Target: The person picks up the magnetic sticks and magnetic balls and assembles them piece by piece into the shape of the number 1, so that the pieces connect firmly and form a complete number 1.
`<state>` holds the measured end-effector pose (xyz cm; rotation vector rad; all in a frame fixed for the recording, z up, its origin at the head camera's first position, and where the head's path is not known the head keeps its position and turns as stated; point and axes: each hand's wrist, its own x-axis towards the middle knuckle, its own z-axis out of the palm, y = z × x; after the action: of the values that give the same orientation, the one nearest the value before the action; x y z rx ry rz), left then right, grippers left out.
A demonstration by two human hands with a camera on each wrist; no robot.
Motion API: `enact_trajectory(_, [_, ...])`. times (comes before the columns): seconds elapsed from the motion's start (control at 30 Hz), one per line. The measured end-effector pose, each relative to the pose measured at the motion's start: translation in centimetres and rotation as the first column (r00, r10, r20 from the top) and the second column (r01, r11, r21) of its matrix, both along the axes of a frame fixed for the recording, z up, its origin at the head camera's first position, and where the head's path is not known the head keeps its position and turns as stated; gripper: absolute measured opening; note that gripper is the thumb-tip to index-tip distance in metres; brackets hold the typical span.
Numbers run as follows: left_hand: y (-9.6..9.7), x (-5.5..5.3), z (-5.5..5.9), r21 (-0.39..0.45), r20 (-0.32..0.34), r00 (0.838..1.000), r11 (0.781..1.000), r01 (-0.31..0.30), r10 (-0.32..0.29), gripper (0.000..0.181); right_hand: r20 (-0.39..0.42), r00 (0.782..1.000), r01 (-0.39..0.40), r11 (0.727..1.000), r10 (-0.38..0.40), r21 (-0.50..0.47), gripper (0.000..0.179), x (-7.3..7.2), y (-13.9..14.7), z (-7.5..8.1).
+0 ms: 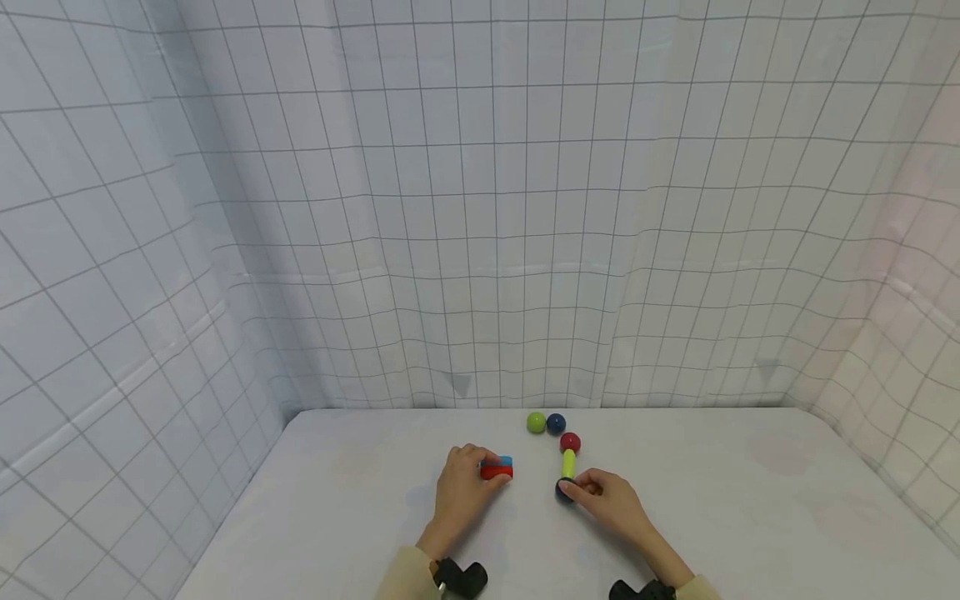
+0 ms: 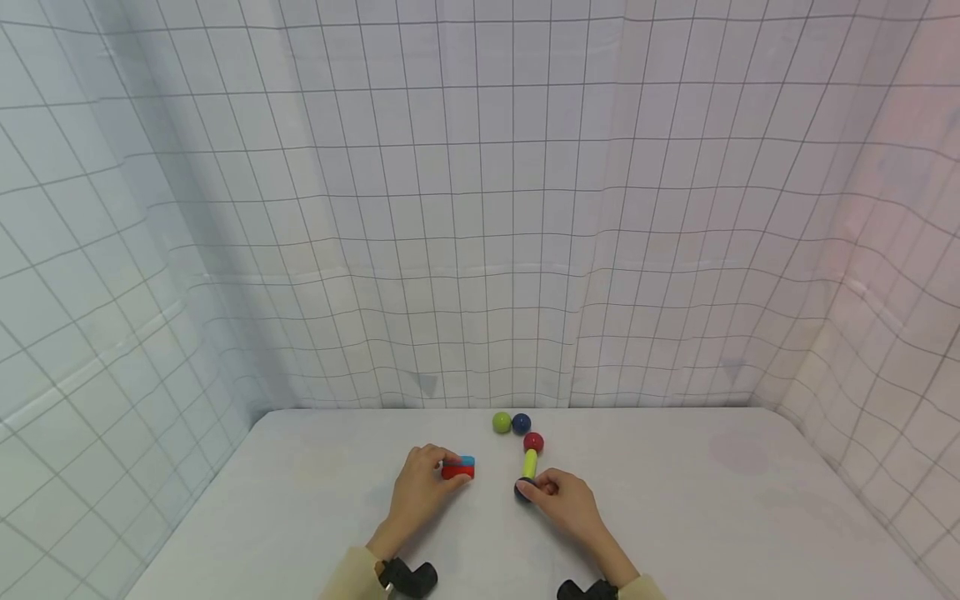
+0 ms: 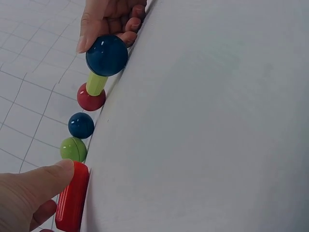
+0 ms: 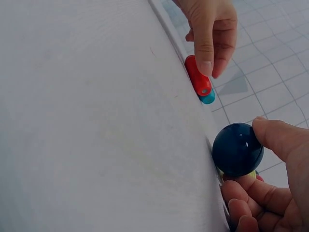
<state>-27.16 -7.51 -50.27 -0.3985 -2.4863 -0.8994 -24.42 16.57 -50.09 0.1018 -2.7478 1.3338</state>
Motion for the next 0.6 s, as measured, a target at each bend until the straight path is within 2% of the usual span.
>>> enact_trajectory(0.6, [0.23,0.43,0.12,-0.004,0.023,1.0,1.0,0.008,-0.008,0.022,0.002,1.0,0.004,1.0,-0.004,0.006,0.029,0.01,-0.02,0.0])
